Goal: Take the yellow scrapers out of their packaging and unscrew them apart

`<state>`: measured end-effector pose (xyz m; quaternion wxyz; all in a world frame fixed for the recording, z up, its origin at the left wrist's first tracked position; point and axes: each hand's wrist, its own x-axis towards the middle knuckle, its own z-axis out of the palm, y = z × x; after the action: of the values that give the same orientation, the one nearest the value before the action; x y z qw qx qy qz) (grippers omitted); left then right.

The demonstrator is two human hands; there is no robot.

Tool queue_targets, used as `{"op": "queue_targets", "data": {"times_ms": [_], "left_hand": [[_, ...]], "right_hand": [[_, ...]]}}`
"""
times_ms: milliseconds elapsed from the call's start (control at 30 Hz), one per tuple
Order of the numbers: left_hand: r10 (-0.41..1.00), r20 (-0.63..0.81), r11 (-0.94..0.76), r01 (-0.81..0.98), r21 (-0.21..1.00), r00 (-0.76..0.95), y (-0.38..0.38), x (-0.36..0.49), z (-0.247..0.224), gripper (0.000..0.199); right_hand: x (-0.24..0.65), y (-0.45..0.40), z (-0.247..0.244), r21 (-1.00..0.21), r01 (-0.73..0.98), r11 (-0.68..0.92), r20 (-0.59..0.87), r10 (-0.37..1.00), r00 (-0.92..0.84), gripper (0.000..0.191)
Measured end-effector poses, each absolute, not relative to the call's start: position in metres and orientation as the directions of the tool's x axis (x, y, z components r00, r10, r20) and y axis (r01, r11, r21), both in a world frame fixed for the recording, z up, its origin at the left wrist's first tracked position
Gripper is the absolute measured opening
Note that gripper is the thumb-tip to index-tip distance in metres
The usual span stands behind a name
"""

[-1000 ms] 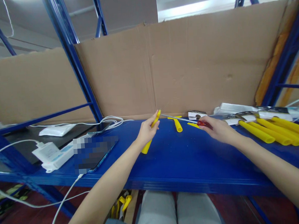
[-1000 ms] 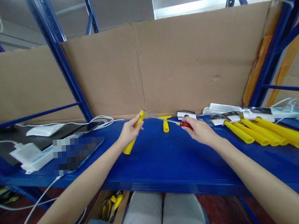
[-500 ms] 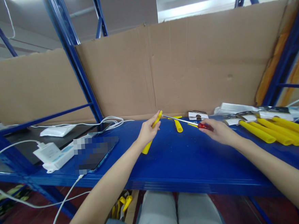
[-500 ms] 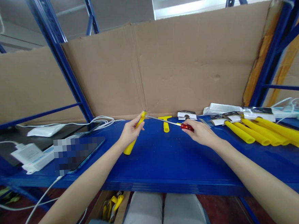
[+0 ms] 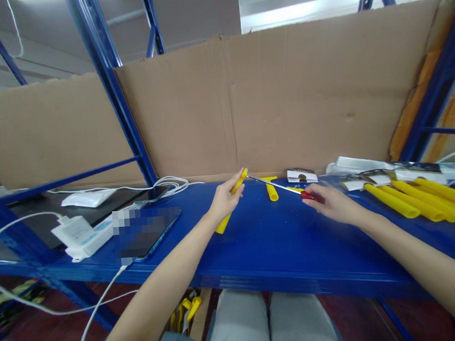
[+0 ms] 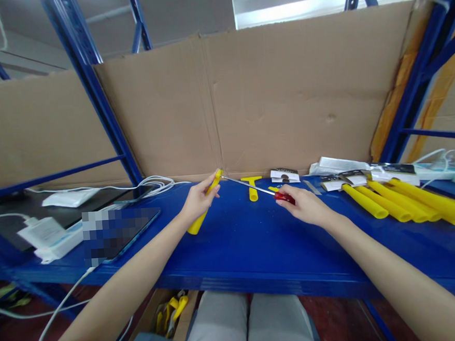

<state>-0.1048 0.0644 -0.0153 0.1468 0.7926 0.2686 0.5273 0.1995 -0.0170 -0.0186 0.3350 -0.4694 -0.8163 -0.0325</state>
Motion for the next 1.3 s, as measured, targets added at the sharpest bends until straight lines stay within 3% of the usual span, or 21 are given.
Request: {"op": "queue_targets", "data": {"times_ms": [333, 533, 700, 1000, 1300], "left_hand": [[0.585, 0.758, -0.808, 0.293, 0.511, 0.29, 0.0655, -0.1066, -0.0159, 0.05], [0.597, 0.742, -0.8, 0.307, 0.516, 0.307, 0.0633, -0.1074, -0.0134, 0.051], [0.585, 0.748, -0.807, 0.317, 0.498, 0.314, 0.0609, -0.107, -0.012, 0.051], [0.584, 0.755, -0.807, 0.308, 0.503, 0.298, 0.0644, -0.1069, -0.0149, 0.051], [0.587, 0.749, -0.805, 0.318, 0.501, 0.308, 0.0618, -0.1066, -0.0133, 0.05]], "right_hand": [[0.197, -0.0217, -0.0182, -0.274, 0.774, 0.571, 0.502, 0.772, -0.391, 0.03], [0.198, -0.021, -0.0177, -0.214, 0.81, 0.546, 0.558, 0.749, -0.357, 0.023], [0.1992, -0.0203, -0.0203, -0.231, 0.832, 0.505, 0.583, 0.756, -0.297, 0.016], [0.1968, -0.0191, -0.0201, -0.235, 0.808, 0.541, 0.537, 0.765, -0.356, 0.031], [0.2, -0.0185, -0.0208, -0.206, 0.84, 0.503, 0.598, 0.744, -0.299, 0.021]]}}
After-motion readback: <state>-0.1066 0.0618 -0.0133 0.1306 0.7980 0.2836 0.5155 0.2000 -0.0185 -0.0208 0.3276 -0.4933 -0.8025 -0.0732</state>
